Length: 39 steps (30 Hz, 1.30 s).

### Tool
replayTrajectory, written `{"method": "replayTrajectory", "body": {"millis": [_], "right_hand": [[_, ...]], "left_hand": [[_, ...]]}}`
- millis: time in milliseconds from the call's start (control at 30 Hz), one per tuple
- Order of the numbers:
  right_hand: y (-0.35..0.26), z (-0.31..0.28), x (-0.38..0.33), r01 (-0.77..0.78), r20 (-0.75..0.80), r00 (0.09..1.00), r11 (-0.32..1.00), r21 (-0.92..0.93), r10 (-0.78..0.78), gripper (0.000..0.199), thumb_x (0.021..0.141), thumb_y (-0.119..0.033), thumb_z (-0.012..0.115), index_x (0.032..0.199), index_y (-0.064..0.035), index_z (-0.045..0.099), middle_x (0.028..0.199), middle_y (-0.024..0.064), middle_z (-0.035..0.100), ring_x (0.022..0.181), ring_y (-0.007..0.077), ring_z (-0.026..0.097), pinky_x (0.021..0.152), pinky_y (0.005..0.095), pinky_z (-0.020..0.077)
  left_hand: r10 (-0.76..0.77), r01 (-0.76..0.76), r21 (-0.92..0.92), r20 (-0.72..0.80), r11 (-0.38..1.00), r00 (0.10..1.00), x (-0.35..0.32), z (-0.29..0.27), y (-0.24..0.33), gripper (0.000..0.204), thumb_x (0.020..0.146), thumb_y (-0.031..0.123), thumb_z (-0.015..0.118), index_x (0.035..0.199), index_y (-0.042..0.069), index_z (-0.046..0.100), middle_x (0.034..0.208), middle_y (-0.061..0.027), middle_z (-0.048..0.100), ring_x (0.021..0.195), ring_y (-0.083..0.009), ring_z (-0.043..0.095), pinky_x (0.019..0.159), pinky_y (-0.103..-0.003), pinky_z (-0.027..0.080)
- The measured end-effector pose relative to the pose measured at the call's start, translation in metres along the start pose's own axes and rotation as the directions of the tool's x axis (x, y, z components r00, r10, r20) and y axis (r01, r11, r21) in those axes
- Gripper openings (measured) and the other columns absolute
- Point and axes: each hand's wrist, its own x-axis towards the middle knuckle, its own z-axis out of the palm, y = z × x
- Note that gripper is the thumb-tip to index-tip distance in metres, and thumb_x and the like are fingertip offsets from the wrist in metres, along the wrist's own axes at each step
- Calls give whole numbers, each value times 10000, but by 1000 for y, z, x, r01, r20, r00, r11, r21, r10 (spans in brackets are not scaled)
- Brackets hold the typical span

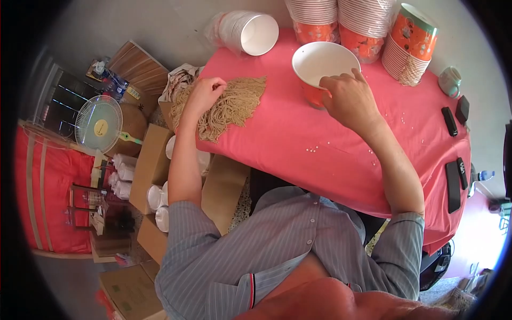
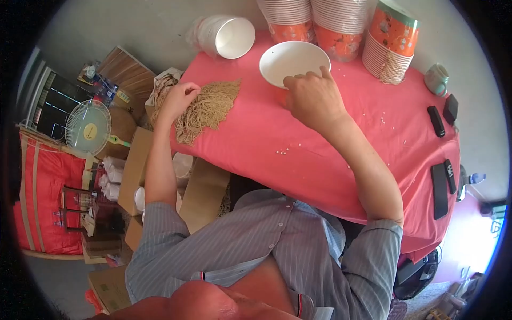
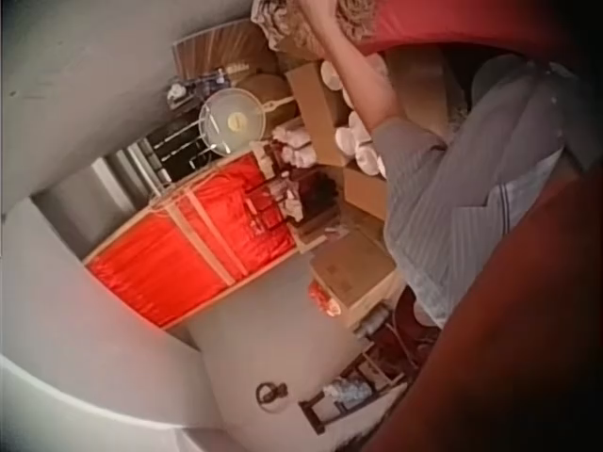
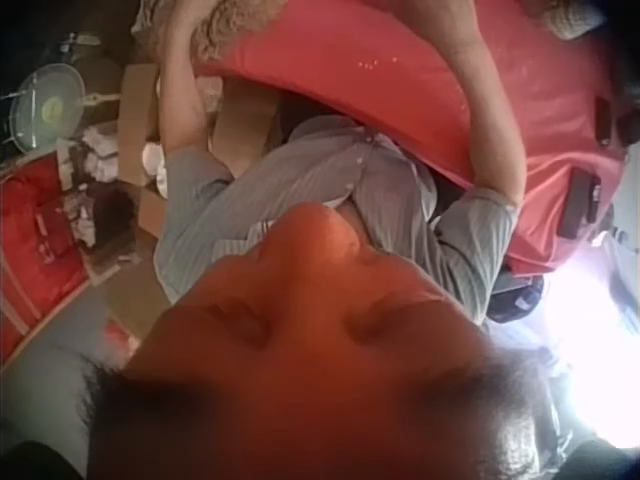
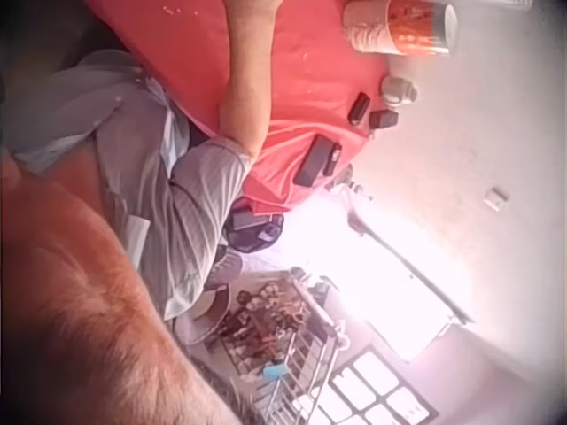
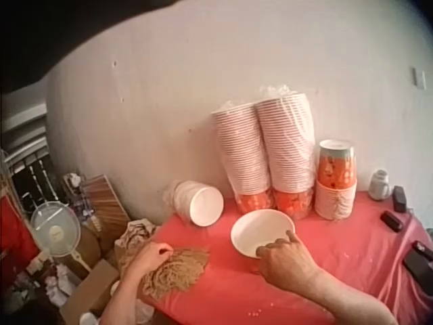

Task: Tying thin white elastic bands around paper cups.

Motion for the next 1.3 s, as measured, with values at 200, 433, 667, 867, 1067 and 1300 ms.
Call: {"method": "replayTrajectory", "body": {"millis": [200, 433, 667, 867, 1067, 1300], "right_hand": [[4, -6, 1, -75, 143, 987, 997, 6, 73, 137, 922, -179, 670, 954, -86, 766, 832, 152, 783, 901, 335, 777, 1138, 556, 496], [9, -11, -3, -92, 117, 989, 996, 7, 90, 170, 936, -191, 663, 987, -88, 789, 856, 154, 790, 914, 338, 778, 1151, 551, 494], [12, -16, -1, -79, 136, 988, 997, 19, 75, 163, 929, -187, 679, 985, -82, 790, 878, 148, 798, 975, 340, 777, 1176, 544, 486], [12, -16, -1, 59, -159, 986, 998, 22, -55, 118, 936, -171, 701, 951, -78, 772, 909, 110, 762, 942, 312, 756, 1055, 525, 549], [-39, -9, -10, -138, 117, 990, 723, 677, 79, 215, 987, -179, 682, 1067, -16, 798, 903, 172, 799, 822, 350, 782, 796, 459, 618], [-54, 22, -3, -644, 650, 752, -90, 760, 108, 372, 1154, -309, 606, 1345, -31, 764, 1168, 54, 798, 1033, 164, 734, 835, 351, 610]], "left_hand": [[66, -73, 211, 40, 975, 997, 12, 17, 11, 218, 1016, 196, 696, 1116, 31, 798, 1126, -212, 779, 1035, -388, 748, 927, -472, 578], [-177, 101, 433, 140, 896, 974, 39, 34, 31, 258, 953, 248, 748, 1040, 14, 812, 967, -277, 766, 917, -444, 763, 869, -534, 592], [-90, 93, -103, 35, 990, 995, 56, 37, -8, 229, 1017, 205, 739, 1093, -5, 788, 879, -100, 788, 820, -151, 727, 779, -328, 562], [-24, -47, -440, -155, 897, 988, 52, 26, 38, 189, 1060, 181, 718, 1081, 3, 776, 924, -30, 782, 840, -85, 674, 779, -274, 534], [-29, -77, -336, -299, 939, 954, 25, 19, 104, 207, 1070, 192, 714, 1090, -7, 767, 833, -21, 745, 767, -66, 641, 706, -287, 519], [250, -365, -163, -478, 916, 842, -34, 55, 175, 79, 1001, 76, 773, 1025, 10, 737, 879, -118, 745, 747, -256, 703, 694, -394, 542]]}}
